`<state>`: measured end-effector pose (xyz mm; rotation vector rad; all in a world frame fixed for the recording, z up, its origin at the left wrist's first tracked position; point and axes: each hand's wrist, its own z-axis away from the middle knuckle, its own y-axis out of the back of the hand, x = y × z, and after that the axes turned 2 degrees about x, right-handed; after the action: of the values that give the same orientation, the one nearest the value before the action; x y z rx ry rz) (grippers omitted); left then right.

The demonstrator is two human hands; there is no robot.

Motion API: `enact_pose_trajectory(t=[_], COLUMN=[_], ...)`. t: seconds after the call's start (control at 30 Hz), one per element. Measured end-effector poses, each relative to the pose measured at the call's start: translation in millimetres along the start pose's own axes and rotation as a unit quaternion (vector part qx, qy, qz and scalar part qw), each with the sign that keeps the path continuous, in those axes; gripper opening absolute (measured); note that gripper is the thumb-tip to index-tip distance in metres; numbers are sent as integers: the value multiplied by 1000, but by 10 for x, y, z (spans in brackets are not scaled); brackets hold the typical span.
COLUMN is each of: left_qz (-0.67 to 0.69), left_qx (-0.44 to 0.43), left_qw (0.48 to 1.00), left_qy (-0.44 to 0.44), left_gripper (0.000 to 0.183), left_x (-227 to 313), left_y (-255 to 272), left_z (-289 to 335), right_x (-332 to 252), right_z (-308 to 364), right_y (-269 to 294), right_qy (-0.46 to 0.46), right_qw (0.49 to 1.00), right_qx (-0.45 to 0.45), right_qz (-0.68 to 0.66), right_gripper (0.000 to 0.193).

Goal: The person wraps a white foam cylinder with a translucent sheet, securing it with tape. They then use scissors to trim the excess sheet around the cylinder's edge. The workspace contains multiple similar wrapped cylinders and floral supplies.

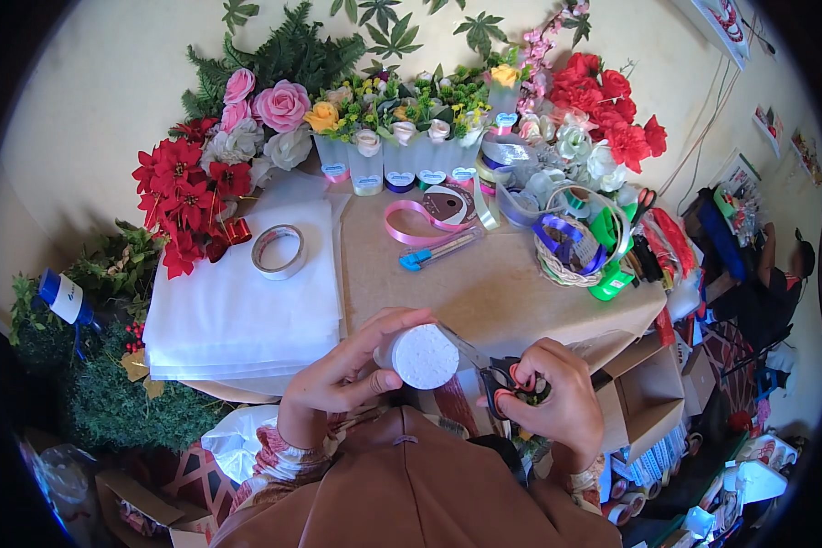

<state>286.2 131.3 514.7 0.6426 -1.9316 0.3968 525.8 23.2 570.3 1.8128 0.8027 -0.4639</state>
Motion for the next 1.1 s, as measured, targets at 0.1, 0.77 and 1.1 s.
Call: enact_pose_trajectory(t=[0.1, 0.77, 1.1], left_qz=[-41, -205, -209], left_qx=[31, 171, 160], left_qw=[998, 956, 957], left_qy=[-46, -118, -118], left_gripper=[78, 70, 68], left_x=[-33, -150, -153], left_y=[-22, -205, -189], left_z=[-22, -129, -122], right_x=[24, 14, -5], right_z=[-3, -28, -28], right_y=[-20, -46, -23], right_qy=[-1, -11, -7], right_qw=[1000, 999, 1000], right_qx=[15, 34, 27], right_qz=[-2, 9, 13], right_gripper=[29, 31, 31])
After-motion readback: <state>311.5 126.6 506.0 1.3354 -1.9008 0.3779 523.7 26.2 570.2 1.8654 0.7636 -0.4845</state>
